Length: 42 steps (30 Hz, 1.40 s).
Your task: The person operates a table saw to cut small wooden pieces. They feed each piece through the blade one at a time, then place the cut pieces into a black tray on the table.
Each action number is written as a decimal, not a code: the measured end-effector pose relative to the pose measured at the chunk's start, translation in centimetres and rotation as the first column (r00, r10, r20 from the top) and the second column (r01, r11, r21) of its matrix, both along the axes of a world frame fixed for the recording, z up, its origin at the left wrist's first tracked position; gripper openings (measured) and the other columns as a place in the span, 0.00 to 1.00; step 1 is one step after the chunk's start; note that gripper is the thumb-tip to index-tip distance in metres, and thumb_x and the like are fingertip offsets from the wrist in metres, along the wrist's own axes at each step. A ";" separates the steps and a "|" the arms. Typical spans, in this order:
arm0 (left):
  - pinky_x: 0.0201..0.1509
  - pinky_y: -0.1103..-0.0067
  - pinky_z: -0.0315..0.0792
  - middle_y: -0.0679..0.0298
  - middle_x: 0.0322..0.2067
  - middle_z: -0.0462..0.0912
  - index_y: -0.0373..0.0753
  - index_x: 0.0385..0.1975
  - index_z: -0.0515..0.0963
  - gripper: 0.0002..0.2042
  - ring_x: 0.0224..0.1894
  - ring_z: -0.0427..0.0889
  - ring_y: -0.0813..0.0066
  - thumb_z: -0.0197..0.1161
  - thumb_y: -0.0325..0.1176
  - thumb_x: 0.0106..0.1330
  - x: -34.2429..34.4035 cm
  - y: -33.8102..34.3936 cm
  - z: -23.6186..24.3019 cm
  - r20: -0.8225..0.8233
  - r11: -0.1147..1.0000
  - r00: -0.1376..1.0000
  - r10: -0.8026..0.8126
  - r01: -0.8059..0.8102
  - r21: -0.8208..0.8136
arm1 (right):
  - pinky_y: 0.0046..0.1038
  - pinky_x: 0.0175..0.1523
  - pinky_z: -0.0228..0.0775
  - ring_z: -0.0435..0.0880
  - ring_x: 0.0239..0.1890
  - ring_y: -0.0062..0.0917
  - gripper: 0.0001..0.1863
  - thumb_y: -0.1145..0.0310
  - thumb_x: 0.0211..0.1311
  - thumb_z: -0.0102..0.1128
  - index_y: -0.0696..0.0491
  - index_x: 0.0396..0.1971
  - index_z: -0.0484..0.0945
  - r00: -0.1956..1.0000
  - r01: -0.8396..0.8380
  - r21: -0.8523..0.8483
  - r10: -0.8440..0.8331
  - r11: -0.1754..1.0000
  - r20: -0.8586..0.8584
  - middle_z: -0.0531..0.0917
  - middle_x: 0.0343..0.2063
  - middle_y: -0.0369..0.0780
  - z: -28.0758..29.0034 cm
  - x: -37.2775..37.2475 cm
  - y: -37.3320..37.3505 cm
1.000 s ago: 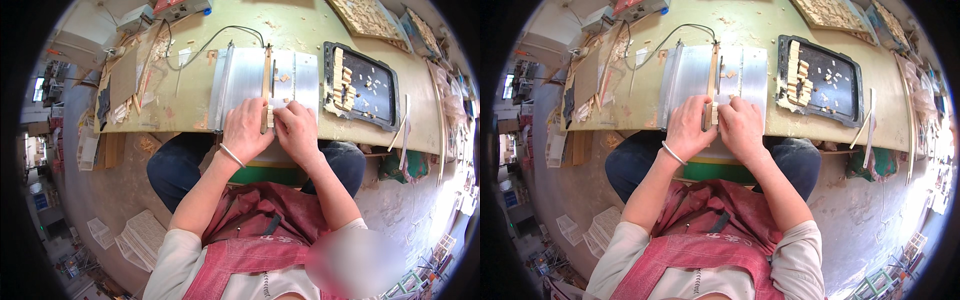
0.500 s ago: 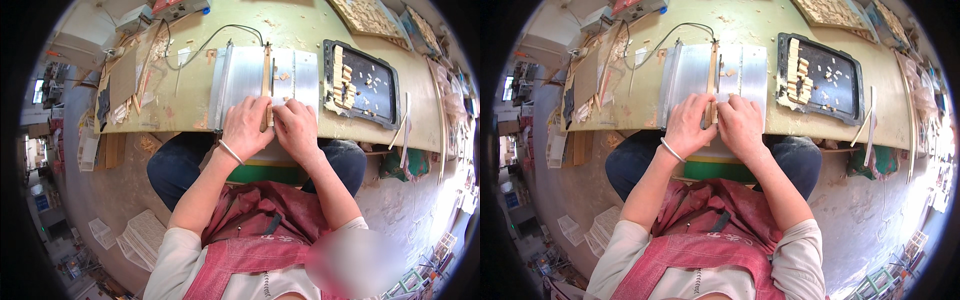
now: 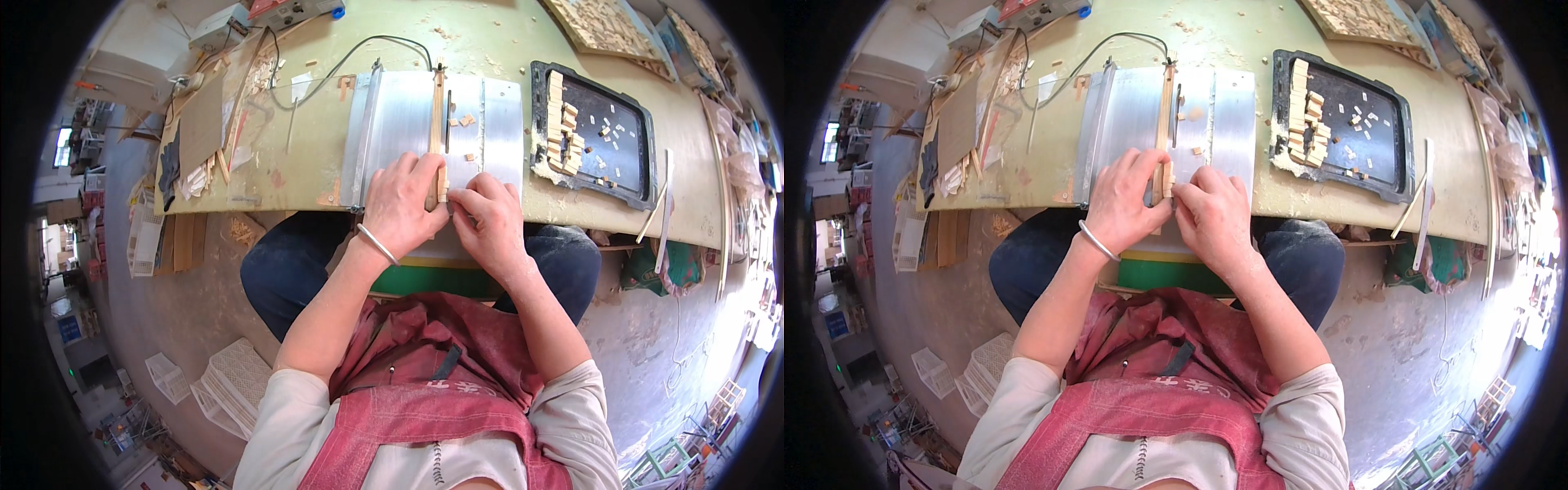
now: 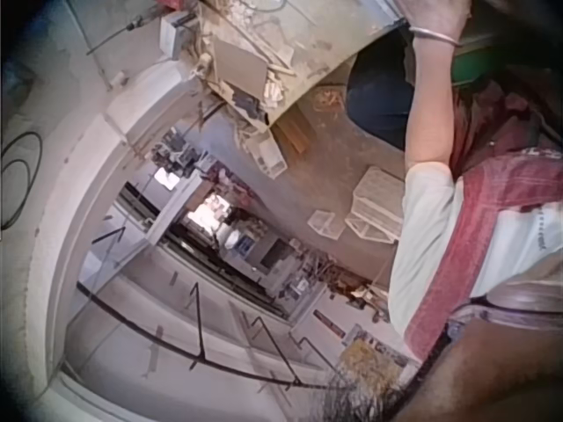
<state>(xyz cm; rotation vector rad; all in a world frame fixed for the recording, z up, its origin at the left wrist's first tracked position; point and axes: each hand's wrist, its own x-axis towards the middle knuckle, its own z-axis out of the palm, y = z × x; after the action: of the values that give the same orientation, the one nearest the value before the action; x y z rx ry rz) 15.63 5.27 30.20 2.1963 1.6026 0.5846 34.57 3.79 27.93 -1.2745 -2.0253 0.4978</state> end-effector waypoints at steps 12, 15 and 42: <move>0.51 0.59 0.73 0.57 0.42 0.78 0.45 0.56 0.77 0.25 0.46 0.81 0.52 0.73 0.34 0.57 0.0 0.0 -0.1 -0.007 1.000 1.000 0.009 -0.009 -0.006 | 0.39 0.47 0.67 0.82 0.40 0.35 0.07 0.73 0.58 0.71 0.50 0.37 0.89 0.999 -0.029 0.007 0.029 1.000 0.015 0.80 0.32 0.37 -0.2 0.3 0.3; 0.51 0.59 0.73 0.57 0.42 0.78 0.45 0.56 0.77 0.24 0.46 0.81 0.52 0.73 0.34 0.57 0.1 0.1 0.0 -0.003 1.000 1.000 0.004 -0.004 -0.010 | 0.38 0.47 0.67 0.82 0.40 0.35 0.07 0.73 0.57 0.71 0.50 0.37 0.89 1.000 -0.015 0.015 0.015 1.000 0.006 0.80 0.32 0.37 -0.2 0.4 0.3; 0.50 0.58 0.74 0.56 0.42 0.78 0.45 0.55 0.77 0.24 0.46 0.81 0.49 0.73 0.34 0.57 0.0 0.1 -0.2 0.015 1.000 1.000 0.001 -0.001 -0.008 | 0.38 0.49 0.68 0.82 0.41 0.35 0.14 0.74 0.58 0.71 0.50 0.45 0.89 1.000 -0.005 0.006 0.005 1.000 0.004 0.81 0.35 0.38 0.1 0.7 0.8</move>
<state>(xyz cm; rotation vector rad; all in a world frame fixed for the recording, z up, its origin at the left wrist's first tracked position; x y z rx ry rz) 15.64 5.37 30.04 2.1807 1.5961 0.5921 35.28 4.63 28.03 -1.2688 -2.0320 0.4918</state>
